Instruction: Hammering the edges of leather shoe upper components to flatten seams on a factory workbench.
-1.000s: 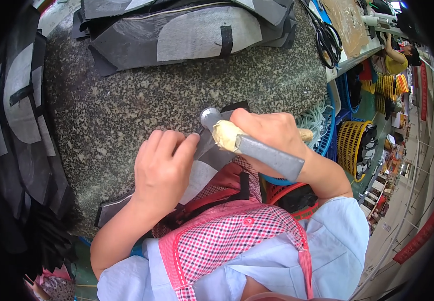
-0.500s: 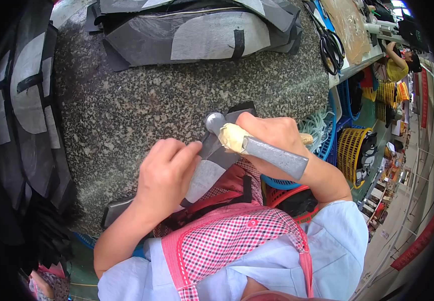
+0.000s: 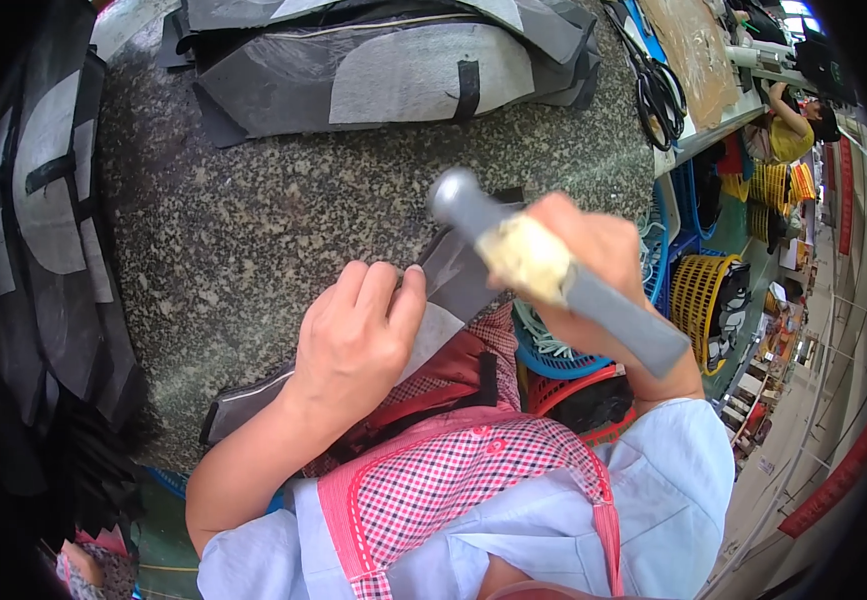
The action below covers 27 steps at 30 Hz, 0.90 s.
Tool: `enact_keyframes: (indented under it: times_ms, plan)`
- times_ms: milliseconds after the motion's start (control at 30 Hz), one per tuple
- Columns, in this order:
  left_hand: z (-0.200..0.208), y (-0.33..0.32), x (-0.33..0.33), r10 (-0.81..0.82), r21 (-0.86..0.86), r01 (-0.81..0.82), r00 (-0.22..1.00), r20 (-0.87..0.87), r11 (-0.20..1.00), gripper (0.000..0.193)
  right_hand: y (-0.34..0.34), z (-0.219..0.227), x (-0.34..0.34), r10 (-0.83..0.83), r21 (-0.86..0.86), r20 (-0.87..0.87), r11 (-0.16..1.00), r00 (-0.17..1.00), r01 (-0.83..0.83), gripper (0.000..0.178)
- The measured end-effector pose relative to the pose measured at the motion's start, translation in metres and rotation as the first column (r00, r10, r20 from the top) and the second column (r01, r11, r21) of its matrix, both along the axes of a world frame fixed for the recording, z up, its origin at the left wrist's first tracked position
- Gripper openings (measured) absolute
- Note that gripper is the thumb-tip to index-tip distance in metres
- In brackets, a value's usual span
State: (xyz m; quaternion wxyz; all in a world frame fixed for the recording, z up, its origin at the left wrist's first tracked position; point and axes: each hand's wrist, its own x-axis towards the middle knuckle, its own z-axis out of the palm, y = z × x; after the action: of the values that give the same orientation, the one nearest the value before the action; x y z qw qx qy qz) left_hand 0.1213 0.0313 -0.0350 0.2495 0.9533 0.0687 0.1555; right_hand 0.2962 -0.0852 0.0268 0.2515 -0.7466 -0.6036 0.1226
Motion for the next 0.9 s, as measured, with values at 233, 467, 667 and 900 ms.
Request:
enact_keyframes:
  times_ms: [233, 467, 667, 900]
  plan:
    - [-0.001, 0.013, -0.017, 0.125, -0.454, -0.134, 0.991, -0.051, 0.881, 0.025, -0.005, -0.019, -0.006, 0.072, -0.213, -0.058, 0.973, 0.996, -0.083, 0.023]
    - [-0.001, 0.004, -0.015, -0.047, 0.014, 0.047, 0.998, 0.049, 0.999, 0.03, 0.002, -0.003, -0.014, 0.147, 0.071, 0.103, 0.985, 0.984, -0.155, 0.024]
    - [0.001, 0.002, -0.017, -0.026, 0.005, 0.026, 0.999, 0.039, 1.0, 0.027, 0.003, -0.006, -0.015, 0.13, 0.092, 0.08, 0.986, 0.988, -0.137, 0.024]
    - [-0.002, 0.011, -0.031, 0.135, -0.415, -0.133, 0.991, -0.026, 0.9, 0.023, -0.008, -0.03, -0.026, 0.118, -0.099, -0.02, 0.988, 0.993, -0.119, 0.022]
